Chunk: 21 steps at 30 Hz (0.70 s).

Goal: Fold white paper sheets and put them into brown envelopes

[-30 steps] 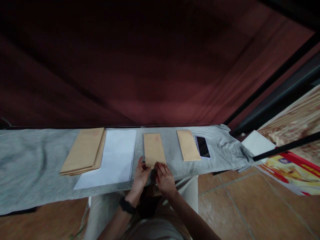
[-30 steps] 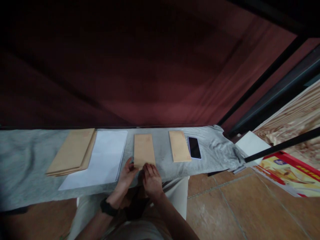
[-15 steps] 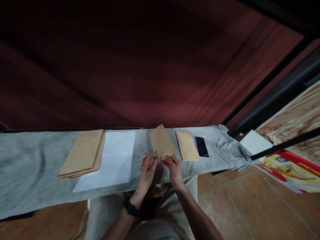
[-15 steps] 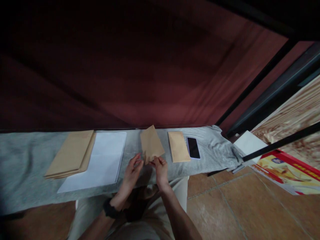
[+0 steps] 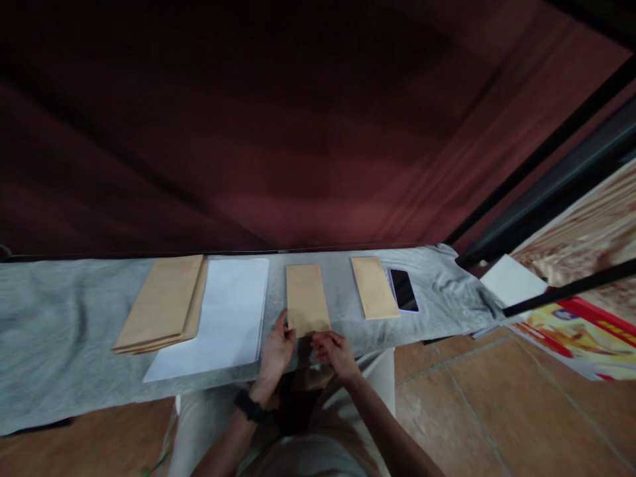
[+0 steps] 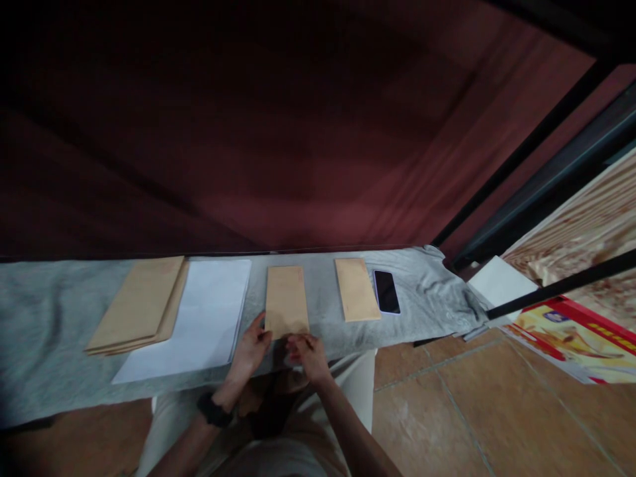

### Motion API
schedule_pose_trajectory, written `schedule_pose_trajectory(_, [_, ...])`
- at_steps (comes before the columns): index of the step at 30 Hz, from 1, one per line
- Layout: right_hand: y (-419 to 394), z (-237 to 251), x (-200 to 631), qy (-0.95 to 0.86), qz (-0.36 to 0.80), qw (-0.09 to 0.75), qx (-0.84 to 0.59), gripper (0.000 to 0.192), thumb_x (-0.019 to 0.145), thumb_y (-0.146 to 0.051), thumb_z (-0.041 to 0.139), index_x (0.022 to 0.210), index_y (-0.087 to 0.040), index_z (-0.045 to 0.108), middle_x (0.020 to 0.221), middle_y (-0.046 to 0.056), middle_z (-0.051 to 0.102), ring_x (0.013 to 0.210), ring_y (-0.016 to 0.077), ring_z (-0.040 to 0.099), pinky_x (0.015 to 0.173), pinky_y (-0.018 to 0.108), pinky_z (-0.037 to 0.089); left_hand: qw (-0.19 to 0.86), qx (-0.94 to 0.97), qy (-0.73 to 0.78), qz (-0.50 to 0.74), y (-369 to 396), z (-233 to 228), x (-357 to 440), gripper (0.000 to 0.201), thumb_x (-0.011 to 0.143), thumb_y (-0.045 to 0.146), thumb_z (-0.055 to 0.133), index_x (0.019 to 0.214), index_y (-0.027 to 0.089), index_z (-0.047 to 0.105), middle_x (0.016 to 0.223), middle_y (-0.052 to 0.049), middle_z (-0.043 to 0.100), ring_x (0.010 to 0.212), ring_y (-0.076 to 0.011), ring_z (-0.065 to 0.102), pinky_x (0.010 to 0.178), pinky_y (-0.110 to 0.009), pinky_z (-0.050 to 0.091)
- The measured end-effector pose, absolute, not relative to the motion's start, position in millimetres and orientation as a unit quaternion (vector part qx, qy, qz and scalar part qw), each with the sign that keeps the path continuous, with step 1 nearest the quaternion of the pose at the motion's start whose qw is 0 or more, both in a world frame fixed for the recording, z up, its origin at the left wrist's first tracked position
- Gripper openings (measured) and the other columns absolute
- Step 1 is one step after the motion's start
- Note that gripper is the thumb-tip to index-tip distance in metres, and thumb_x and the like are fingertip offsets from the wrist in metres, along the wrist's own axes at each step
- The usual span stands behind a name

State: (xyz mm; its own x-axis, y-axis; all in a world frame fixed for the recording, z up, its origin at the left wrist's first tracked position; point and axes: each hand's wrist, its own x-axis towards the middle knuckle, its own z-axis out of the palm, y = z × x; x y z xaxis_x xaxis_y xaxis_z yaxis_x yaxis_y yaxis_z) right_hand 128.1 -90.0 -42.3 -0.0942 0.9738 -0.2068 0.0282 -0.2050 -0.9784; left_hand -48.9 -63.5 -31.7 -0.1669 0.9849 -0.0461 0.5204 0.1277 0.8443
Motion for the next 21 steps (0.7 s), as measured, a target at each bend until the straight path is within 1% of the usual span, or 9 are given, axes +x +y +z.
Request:
schedule_pose_trajectory(2, [-93.2,-40.2,136.0,-0.583,0.446,0.409,-0.542,0.039,0.099,-0.044,0.048,0.113,-0.02,0.074,0.109,0.013,0.076,0.099,0.027,0.072,0.091,0.047,0.059,0.317,0.569,0.687,0.321,-66.6,-29.6,-51.3,0.055,0.085,0.017,0.051,0.14,0.016,0.052,0.076,-0.001,0.073,0.066,-0.0179,0.069,0.067,-0.03,0.053])
schedule_pose_trajectory(4, [-96.6,-39.6,142.0,-0.716,0.28,0.363,-0.527,0.037,0.1,-0.029,0.045,0.129,-0.022,0.068,0.129,0.01,0.069,0.123,0.0248,0.063,0.111,0.046,0.048,0.297,0.579,0.706,0.28,-71.5,-26.8,-50.9,0.054,0.089,0.02,0.05,0.142,0.017,0.051,0.082,-0.004,0.075,0.07,-0.0196,0.07,0.068,-0.031,0.053])
schedule_pose_trajectory(6, [-99.9,-41.3,145.7,-0.8,0.157,0.3,-0.496,0.042,0.1,-0.021,0.046,0.14,-0.021,0.06,0.143,0.009,0.061,0.134,0.0234,0.054,0.119,0.047,0.039,0.246,0.593,0.73,0.235,-76.9,-24.7,-49.3,0.05,0.092,0.025,0.048,0.141,0.017,0.053,0.093,-0.009,0.076,0.076,-0.0222,0.072,0.071,-0.033,0.055])
schedule_pose_trajectory(8, [-102.5,-44.6,147.5,-0.835,0.097,0.264,-0.473,0.046,0.1,-0.019,0.048,0.145,-0.018,0.054,0.149,0.009,0.055,0.139,0.023,0.049,0.121,0.047,0.036,0.169,0.621,0.734,0.217,-79.9,-24.7,-47.3,0.045,0.096,0.027,0.044,0.138,0.017,0.056,0.106,-0.013,0.074,0.089,-0.025,0.072,0.08,-0.037,0.056])
schedule_pose_trajectory(11, [-104.3,-48.8,148.4,-0.845,0.064,0.258,-0.463,0.046,0.101,-0.02,0.047,0.147,-0.015,0.051,0.151,0.011,0.053,0.14,0.0229,0.048,0.12,0.046,0.038,0.077,0.69,0.676,0.247,-71.8,-28.5,-43.2,0.044,0.1,0.031,0.039,0.137,0.015,0.057,0.127,-0.016,0.067,0.116,-0.0272,0.065,0.1,-0.042,0.052])
schedule_pose_trajectory(14, [-103.9,-47.8,148.7,-0.845,0.061,0.264,-0.46,0.045,0.102,-0.021,0.045,0.146,-0.015,0.052,0.15,0.012,0.054,0.14,0.0233,0.048,0.119,0.046,0.039,0.045,0.763,0.591,0.256,-42.5,-32.9,-36.6,0.049,0.101,0.035,0.037,0.144,0.013,0.049,0.151,-0.015,0.052,0.143,-0.0275,0.044,0.116,-0.046,0.041])
schedule_pose_trajectory(15, [-103.5,-46.4,148.8,-0.846,0.064,0.264,-0.459,0.045,0.102,-0.021,0.045,0.146,-0.015,0.051,0.15,0.012,0.054,0.14,0.0235,0.048,0.119,0.047,0.04,0.039,0.777,0.579,0.244,-28.9,-33.5,-34.2,0.051,0.101,0.034,0.036,0.146,0.013,0.046,0.155,-0.014,0.047,0.147,-0.0277,0.039,0.119,-0.047,0.037])
schedule_pose_trajectory(17, [-102.9,-43.2,149.1,-0.847,0.073,0.261,-0.457,0.046,0.101,-0.022,0.046,0.147,-0.016,0.05,0.15,0.011,0.054,0.14,0.0236,0.048,0.119,0.047,0.041,0.031,0.79,0.574,0.213,0.7,-33.2,-29.8,0.055,0.101,0.035,0.034,0.149,0.009,0.043,0.157,-0.015,0.045,0.149,-0.0277,0.035,0.122,-0.047,0.032])
schedule_pose_trajectory(21, [-102.4,-39.0,148.7,-0.846,0.086,0.259,-0.459,0.047,0.1,-0.018,0.047,0.147,-0.015,0.05,0.149,0.012,0.055,0.14,0.0236,0.048,0.118,0.048,0.041,0.035,0.816,0.56,0.143,51.5,-30.3,-24.8,0.056,0.102,0.037,0.031,0.151,0.013,0.042,0.16,-0.012,0.043,0.151,-0.0278,0.033,0.124,-0.051,0.026])
